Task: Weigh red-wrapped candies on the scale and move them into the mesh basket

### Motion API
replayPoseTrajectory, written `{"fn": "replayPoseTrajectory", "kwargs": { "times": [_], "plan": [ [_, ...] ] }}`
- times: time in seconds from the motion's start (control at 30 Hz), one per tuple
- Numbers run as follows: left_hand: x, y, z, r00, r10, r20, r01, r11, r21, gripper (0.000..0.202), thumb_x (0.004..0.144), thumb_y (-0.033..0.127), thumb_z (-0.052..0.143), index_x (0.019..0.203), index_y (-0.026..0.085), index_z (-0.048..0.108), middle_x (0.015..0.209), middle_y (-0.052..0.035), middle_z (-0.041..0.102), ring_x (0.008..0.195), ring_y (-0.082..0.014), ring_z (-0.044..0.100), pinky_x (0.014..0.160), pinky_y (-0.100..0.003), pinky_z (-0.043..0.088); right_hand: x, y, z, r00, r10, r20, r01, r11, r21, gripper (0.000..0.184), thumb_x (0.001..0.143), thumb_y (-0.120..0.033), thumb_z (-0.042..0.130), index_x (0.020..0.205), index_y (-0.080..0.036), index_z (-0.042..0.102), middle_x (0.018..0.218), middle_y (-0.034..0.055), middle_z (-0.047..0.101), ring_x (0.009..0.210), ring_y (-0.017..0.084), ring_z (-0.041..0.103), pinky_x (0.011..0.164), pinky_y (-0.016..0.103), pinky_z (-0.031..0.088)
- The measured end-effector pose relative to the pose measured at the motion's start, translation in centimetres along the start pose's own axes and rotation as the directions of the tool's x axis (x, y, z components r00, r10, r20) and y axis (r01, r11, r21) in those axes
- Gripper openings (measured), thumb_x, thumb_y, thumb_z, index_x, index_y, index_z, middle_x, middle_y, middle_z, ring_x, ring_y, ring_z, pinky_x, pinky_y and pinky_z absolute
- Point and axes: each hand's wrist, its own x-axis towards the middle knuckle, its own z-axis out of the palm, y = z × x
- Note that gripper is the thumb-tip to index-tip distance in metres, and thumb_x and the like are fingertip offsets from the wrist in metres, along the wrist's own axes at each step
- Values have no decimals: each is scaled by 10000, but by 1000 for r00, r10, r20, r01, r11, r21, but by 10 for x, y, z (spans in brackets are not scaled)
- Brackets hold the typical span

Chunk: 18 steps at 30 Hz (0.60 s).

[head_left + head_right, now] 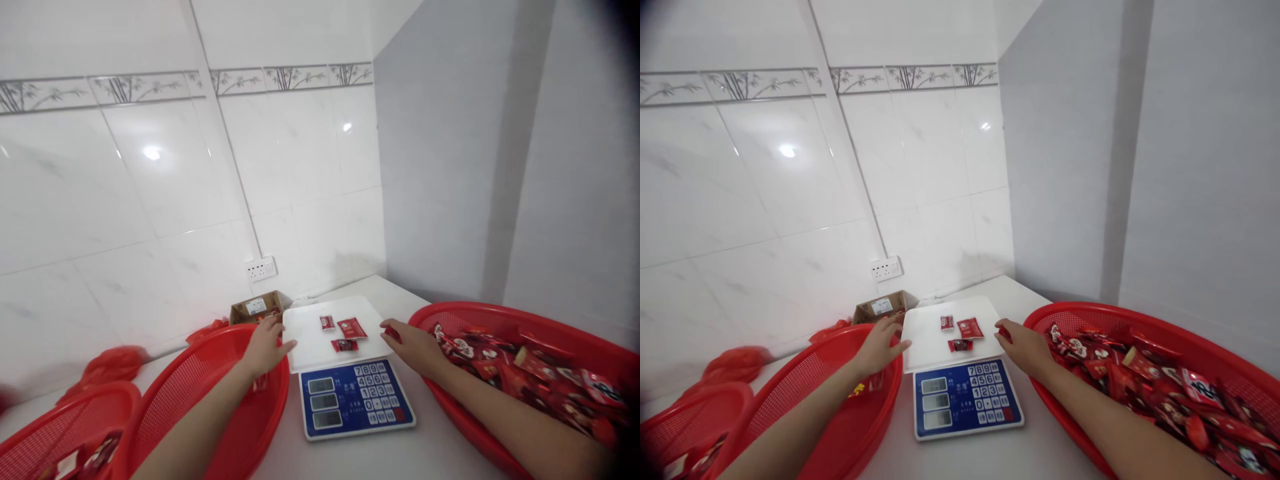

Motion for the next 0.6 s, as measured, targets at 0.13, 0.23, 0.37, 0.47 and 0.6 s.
{"fn": "replayPoseTrajectory", "kwargs": {
  "times": [0.13, 0.23, 0.37, 0.47, 0.6],
  "plan": [
    [28, 48, 31, 978, 164, 131, -154, 984, -86, 759, 726, 658, 434, 1330, 215, 311, 1438, -124, 266, 1325, -247, 208, 1057, -370, 240, -1, 0, 0, 1000, 10, 3, -10, 1000, 25, 317, 819, -390, 364, 1030, -257, 559, 984, 21, 680, 904, 223, 619, 714, 311, 429],
    [49, 83, 52, 956, 222, 192, -204, 973, -112, 871, 668, 758, 363, 1364, 253, 226, 1452, -140, 224, 1321, -317, 199, 1029, -469, 263, -1, 0, 0, 1000, -13, -4, 13, 999, 52, 322, 813, -380, 366, 1030, -244, 561, 988, 32, 678, 902, 231, 617, 730, 325, 431],
    [66, 113, 67, 946, 254, 201, -245, 967, -70, 763, 691, 740, 354, 1309, 292, 334, 1351, -123, 403, 1235, -361, 342, 942, -542, 333, -2, 2, 1, 999, -33, -10, 34, 995, 96, 319, 812, -381, 362, 1026, -247, 556, 995, 30, 676, 898, 226, 618, 741, 331, 436],
    [72, 120, 70, 957, 241, 159, -243, 970, -5, 532, 822, 580, 339, 1201, 229, 463, 1165, -114, 552, 1122, -297, 459, 897, -496, 378, -1, 6, 4, 999, -31, -9, 32, 992, 126, 307, 813, -389, 369, 1025, -263, 551, 997, 19, 675, 907, 225, 613, 758, 337, 432],
    [72, 117, 67, 971, 193, 141, -203, 978, 58, 312, 886, 375, 386, 1082, 177, 526, 1055, -72, 581, 1006, -213, 528, 809, -410, 447, 0, 7, 4, 1000, -21, 2, 21, 990, 140, 316, 814, -405, 371, 1037, -265, 546, 1013, 19, 671, 921, 234, 607, 772, 347, 426]
  ]
}}
